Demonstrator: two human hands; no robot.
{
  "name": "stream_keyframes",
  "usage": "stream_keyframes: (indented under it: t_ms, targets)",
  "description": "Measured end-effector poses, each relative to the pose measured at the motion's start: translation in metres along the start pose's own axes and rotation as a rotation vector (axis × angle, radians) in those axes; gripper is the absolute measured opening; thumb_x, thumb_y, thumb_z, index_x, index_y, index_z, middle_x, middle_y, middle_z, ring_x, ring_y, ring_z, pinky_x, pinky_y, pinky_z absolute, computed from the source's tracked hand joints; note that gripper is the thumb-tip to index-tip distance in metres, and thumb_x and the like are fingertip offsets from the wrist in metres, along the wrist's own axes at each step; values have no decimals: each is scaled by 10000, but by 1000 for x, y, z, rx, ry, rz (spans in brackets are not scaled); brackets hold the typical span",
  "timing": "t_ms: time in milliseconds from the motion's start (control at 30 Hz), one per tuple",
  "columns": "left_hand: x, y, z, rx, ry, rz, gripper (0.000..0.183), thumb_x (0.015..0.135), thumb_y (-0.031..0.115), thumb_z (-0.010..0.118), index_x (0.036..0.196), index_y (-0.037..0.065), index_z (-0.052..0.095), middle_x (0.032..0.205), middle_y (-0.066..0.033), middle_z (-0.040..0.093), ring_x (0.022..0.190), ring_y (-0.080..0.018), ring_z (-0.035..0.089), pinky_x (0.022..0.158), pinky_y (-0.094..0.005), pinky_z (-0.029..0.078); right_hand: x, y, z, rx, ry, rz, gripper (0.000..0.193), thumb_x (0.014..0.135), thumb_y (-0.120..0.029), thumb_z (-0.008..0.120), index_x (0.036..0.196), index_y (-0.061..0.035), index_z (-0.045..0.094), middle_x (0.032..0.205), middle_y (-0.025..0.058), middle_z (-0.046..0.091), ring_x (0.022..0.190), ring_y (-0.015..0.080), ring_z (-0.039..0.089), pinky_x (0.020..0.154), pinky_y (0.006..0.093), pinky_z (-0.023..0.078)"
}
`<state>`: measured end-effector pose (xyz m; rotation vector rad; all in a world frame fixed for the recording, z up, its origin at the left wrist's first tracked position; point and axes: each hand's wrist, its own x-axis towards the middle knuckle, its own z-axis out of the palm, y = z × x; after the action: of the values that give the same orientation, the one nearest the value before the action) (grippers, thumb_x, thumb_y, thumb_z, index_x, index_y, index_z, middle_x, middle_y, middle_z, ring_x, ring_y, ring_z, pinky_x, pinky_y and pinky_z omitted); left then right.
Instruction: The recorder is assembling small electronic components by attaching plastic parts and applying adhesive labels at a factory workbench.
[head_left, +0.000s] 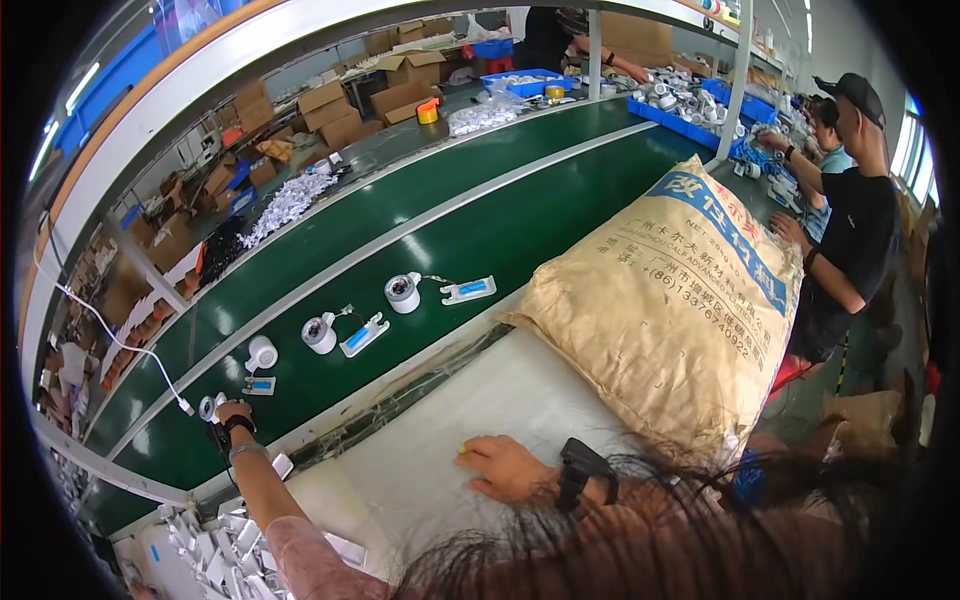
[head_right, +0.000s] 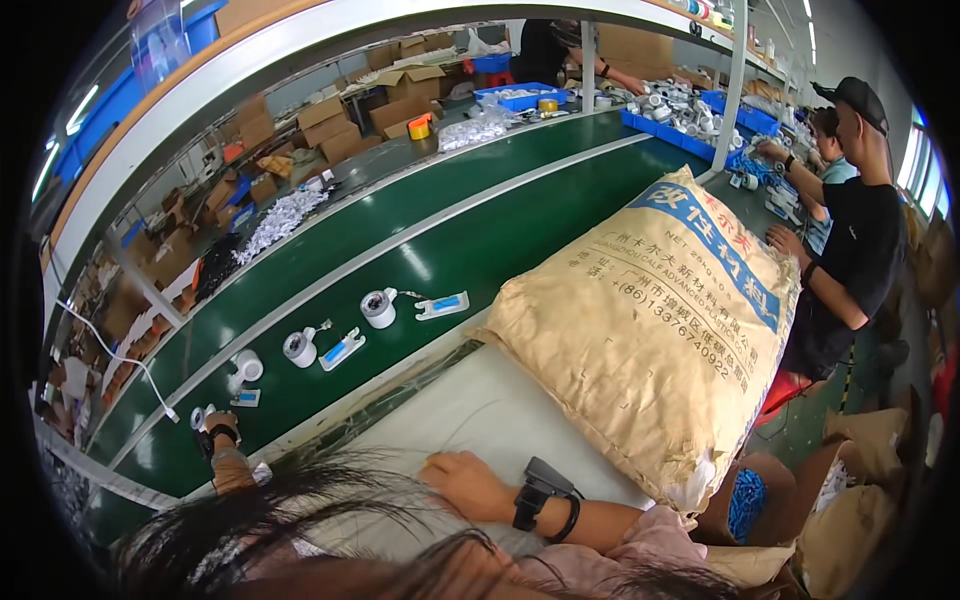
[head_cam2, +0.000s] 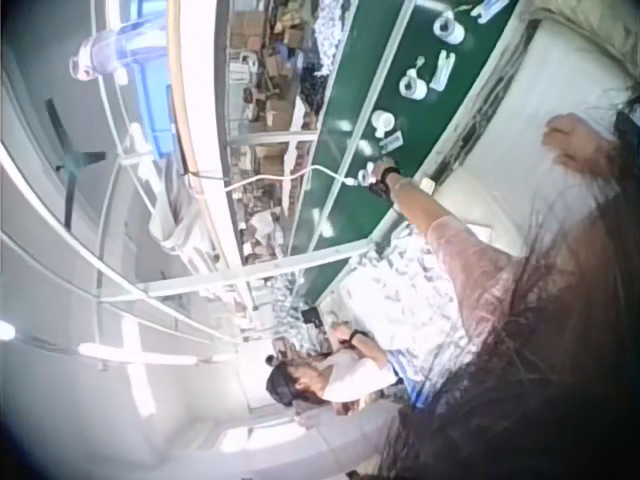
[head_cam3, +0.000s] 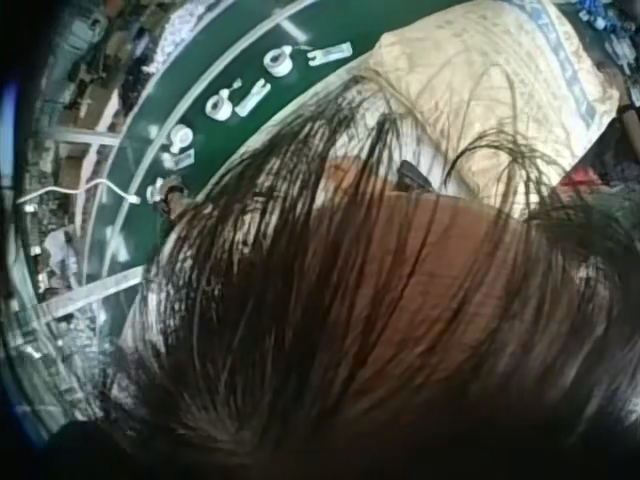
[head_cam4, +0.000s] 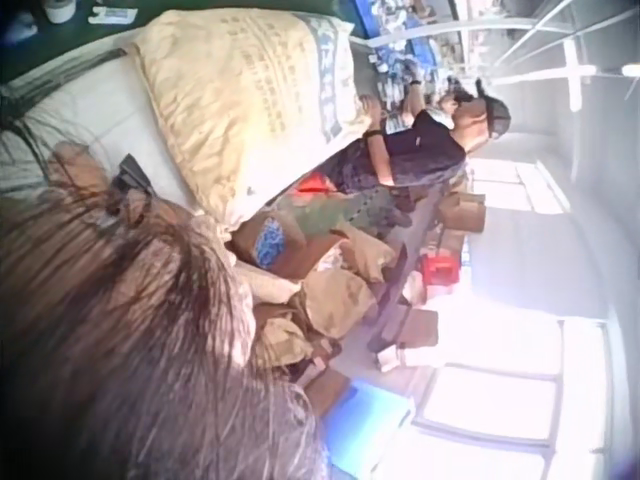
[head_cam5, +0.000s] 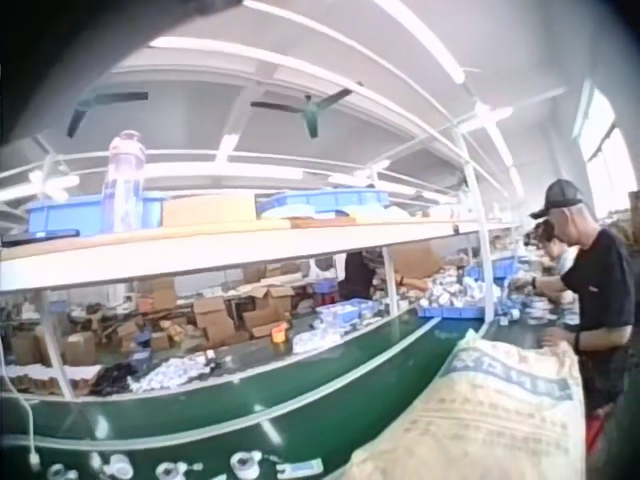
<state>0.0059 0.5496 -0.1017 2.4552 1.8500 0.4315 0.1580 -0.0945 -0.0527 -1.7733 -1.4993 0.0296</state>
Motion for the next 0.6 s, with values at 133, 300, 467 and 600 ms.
stream_keyframes:
  t_ms: [133,300,467,600]
  targets:
    - [-18,-11,-27,-577,-141,-71,343,801,95,595,1143,72,573,897,-143,667,731,-308,666,637,-425,547,-3,5,2,-29,9,-17,396,732,-189,709,1086,-65,580,1087,153,574,1016,342,552,842,443,433]
    - [-52,-8,-101,-1191,-298,-96,209,870,101,539,1068,43,572,886,-108,633,602,-252,635,429,-402,507,-3,2,3,-17,-24,-17,378,719,-187,713,1055,-65,586,1071,145,578,1002,338,554,831,442,437]
    - [-184,63,-212,-1353,-525,98,322,882,163,599,1152,15,509,1003,-118,646,691,-206,655,488,-357,567,0,2,-1,48,-21,7,401,724,-130,684,1097,-51,560,1085,157,564,992,353,552,818,433,450]
    - [-295,120,-261,-1337,-824,271,417,896,192,603,1263,43,471,1050,-138,656,679,-195,648,528,-298,544,9,-14,-21,89,158,-31,509,744,-112,668,1223,-42,512,1169,189,534,1094,362,509,929,442,407]
